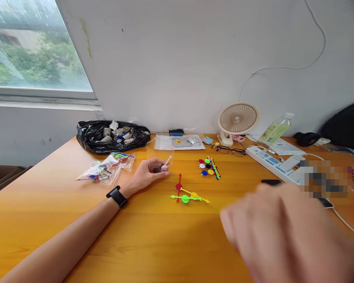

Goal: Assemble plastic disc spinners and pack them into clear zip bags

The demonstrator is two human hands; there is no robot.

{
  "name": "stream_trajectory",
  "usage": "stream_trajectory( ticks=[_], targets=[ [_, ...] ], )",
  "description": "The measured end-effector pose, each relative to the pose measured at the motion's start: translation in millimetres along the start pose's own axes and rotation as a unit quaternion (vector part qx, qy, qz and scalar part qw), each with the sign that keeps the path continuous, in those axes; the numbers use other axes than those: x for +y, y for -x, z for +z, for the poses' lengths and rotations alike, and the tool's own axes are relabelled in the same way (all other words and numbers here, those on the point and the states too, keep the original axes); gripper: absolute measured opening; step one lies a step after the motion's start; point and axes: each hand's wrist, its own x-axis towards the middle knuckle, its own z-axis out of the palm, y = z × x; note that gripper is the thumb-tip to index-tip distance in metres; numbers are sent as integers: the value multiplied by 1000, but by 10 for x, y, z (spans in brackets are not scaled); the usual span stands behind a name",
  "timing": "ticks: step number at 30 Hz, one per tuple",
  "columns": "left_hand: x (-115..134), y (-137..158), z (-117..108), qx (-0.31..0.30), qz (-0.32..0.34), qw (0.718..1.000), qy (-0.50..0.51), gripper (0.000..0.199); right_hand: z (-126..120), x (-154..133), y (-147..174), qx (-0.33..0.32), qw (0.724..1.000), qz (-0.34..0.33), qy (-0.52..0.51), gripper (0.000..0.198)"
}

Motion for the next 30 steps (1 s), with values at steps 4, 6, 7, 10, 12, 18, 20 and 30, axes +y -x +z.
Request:
stream_trajectory(
  ticks=[4, 6, 7, 10, 12, 18, 20, 30],
  targets=[
    [17, 1, -1, 33, 3, 999, 14, 41, -75, 467, -633, 46, 998, 7, 29, 28],
    [18, -2, 5, 34, 5, 999, 27, 42, 26, 741, -844, -1, 995, -4, 95, 36],
    [12, -5, 9, 24, 7, 999, 33, 43, 86, 867, -910, -32, 993, -11, 109, 40],
    [-19, -15, 12, -7, 9, 999, 36, 43, 238, 1138, -999, -85, 989, -15, 121, 36],
    [-39, -18, 8, -10, 5, 999, 35, 42, 290, 1223, -1017, -98, 987, -13, 123, 27],
    [-33, -6, 12, -29, 9, 999, 44, 48, 257, 1207, -1032, -40, 995, -8, 91, 23],
    [-28, -3, 23, -38, 12, 998, 47, 50, 206, 1150, -1025, -1, 999, 10, 40, 28],
    [-65, 11, 58, -62, 19, 997, 48, 45, -240, 579, -1313, 173, 945, -1, -278, 56]
  ],
)
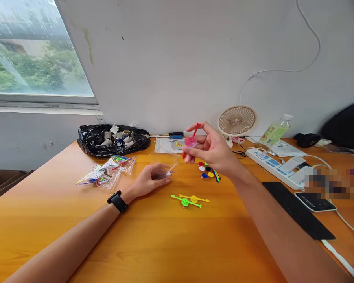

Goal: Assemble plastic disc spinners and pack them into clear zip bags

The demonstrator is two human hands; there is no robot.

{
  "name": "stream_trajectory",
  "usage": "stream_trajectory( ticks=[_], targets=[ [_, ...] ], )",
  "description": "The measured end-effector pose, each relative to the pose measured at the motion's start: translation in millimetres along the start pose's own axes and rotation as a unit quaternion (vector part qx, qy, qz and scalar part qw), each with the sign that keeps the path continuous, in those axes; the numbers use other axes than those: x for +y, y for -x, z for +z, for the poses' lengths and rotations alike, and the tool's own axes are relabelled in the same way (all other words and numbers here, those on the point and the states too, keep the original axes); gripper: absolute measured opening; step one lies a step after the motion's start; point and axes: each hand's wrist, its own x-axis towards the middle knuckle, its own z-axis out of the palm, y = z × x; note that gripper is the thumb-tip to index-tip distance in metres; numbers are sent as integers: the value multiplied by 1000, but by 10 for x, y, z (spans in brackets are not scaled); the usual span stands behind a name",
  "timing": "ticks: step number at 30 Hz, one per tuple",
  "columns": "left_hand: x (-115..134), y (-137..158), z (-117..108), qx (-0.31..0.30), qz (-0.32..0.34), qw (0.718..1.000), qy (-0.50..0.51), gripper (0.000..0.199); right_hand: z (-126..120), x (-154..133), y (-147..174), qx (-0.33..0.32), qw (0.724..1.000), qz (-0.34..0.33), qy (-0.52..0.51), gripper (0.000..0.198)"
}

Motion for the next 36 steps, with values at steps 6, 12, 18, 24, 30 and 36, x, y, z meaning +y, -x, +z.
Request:
stream_trajectory(
  ticks=[6, 12, 18, 24, 30, 36],
  targets=[
    [20, -1, 23, -15, -16, 999, 46, 55, 141, 87, -271, 12, 999, -35, 32, 60],
    [46, -4, 33, -19, -22, 998, 48, 54, 198, 252, -404, 9, 972, -53, 227, 43],
    [36, -5, 32, -4, -11, 1000, 26, 51, 223, 203, -437, 29, 939, -99, 328, 45],
    [46, 8, 25, -5, -11, 1000, 6, 54, 237, 143, -409, 55, 948, -112, 292, 56],
    [46, 6, 32, -5, -11, 1000, 5, 51, 228, 144, -368, -24, 921, -99, 375, 66],
    [56, 22, 13, 9, -35, 999, -35, 53, 153, 40, -327, -16, 925, -96, 366, 29]
  ],
)
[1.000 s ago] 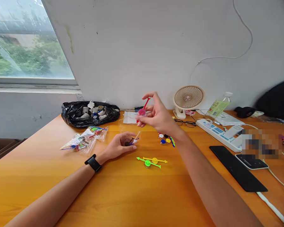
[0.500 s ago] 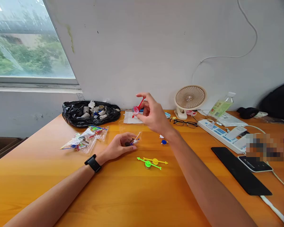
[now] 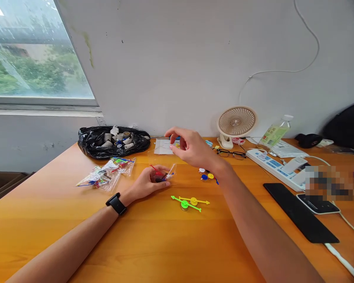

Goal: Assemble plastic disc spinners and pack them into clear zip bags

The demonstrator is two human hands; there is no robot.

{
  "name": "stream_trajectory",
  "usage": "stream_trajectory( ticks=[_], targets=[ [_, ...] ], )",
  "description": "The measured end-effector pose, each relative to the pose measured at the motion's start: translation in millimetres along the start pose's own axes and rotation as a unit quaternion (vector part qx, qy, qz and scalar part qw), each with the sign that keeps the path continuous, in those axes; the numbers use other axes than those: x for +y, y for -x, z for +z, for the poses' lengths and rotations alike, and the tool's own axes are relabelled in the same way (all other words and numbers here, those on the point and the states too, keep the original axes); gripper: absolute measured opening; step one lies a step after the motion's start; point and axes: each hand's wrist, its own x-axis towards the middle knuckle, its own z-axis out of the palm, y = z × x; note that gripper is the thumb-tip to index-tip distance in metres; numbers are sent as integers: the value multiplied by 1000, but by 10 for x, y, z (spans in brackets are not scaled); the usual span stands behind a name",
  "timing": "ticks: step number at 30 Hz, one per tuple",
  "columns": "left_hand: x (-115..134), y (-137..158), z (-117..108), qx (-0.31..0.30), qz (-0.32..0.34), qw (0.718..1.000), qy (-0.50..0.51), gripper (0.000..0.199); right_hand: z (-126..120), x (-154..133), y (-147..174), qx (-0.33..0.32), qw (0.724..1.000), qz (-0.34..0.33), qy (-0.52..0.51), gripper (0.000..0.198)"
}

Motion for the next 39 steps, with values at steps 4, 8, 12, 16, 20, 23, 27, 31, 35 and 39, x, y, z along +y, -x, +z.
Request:
stream_trajectory(
  ticks=[4, 8, 12, 16, 20, 23, 27, 31, 35, 39],
  targets=[
    [41, 24, -16, 29, 18, 999, -14, 49, -157, -25, 31, 10, 1000, 17, 7, 12],
    [59, 14, -21, 55, 31, 998, -14, 55, -298, 58, 100, -77, 995, 63, -1, 11],
    [-19, -20, -23, 38, 29, 999, -6, 52, -258, 238, 218, -336, 934, 117, -11, 7],
    [-96, -23, -32, 65, 29, 997, 17, 60, -23, 368, 319, -486, 849, 190, 87, 24],
    [-90, -18, -20, 51, 33, 998, 35, 51, 249, 446, 340, -515, 834, 186, 64, 30],
    [-68, -19, -10, 33, 28, 999, 29, 51, 348, 529, 321, -505, 850, 146, -4, 28],
    [-57, -14, -16, 51, 9, 998, 27, 63, 216, 631, 292, -473, 868, 131, -77, 21],
    [-70, -3, -15, 61, 18, 997, 38, 63, -43, 609, 242, -323, 913, 131, -214, 34],
    [-108, 4, -12, 53, 29, 998, 25, 59, -115, 441, 153, -6, 947, 103, -305, 40],
    [-114, 13, -10, 56, 34, 998, 1, 56, -4, 249, 95, 144, 933, 58, -324, 39]
  ],
)
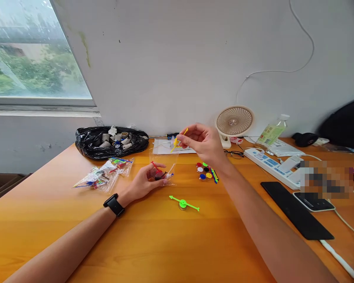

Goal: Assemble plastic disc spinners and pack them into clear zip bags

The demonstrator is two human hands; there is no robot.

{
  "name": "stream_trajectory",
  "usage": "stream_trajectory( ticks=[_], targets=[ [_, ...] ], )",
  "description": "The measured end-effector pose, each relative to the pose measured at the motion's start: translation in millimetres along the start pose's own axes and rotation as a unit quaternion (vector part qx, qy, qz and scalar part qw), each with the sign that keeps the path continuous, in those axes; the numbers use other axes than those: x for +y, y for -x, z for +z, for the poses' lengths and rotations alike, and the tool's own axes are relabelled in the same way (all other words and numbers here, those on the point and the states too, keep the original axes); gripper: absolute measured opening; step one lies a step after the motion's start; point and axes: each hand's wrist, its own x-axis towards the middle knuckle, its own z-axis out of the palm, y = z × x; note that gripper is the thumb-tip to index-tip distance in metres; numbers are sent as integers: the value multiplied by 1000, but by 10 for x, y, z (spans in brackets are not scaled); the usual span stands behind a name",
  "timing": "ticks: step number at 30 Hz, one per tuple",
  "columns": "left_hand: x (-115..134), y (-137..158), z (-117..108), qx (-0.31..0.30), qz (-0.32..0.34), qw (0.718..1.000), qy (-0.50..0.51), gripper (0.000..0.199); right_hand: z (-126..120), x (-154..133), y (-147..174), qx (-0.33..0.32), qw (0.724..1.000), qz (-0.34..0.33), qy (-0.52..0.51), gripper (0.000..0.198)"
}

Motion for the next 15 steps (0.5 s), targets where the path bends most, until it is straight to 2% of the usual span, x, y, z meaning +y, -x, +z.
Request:
stream_trajectory(
  ticks=[2, 5, 9, 13, 15],
  targets=[
    [21, 8, 4, 1, -2, 1000, -8, 56, 91, -4, 31, -11, 1000, -9, 19, 39],
    [55, 19, 14, 0, -1, 1000, -11, 56, 177, 22, 82, -30, 994, -17, 100, 38],
    [72, 26, 27, 3, -2, 1000, -19, 53, 225, 69, 113, -42, 969, -54, 239, 37],
    [87, 26, 34, 11, -4, 1000, -28, 54, 221, 61, 114, -33, 951, -71, 300, 30],
    [94, 25, 35, 13, -7, 999, -31, 55, 195, 36, 116, -65, 940, -62, 328, 24]
  ],
)
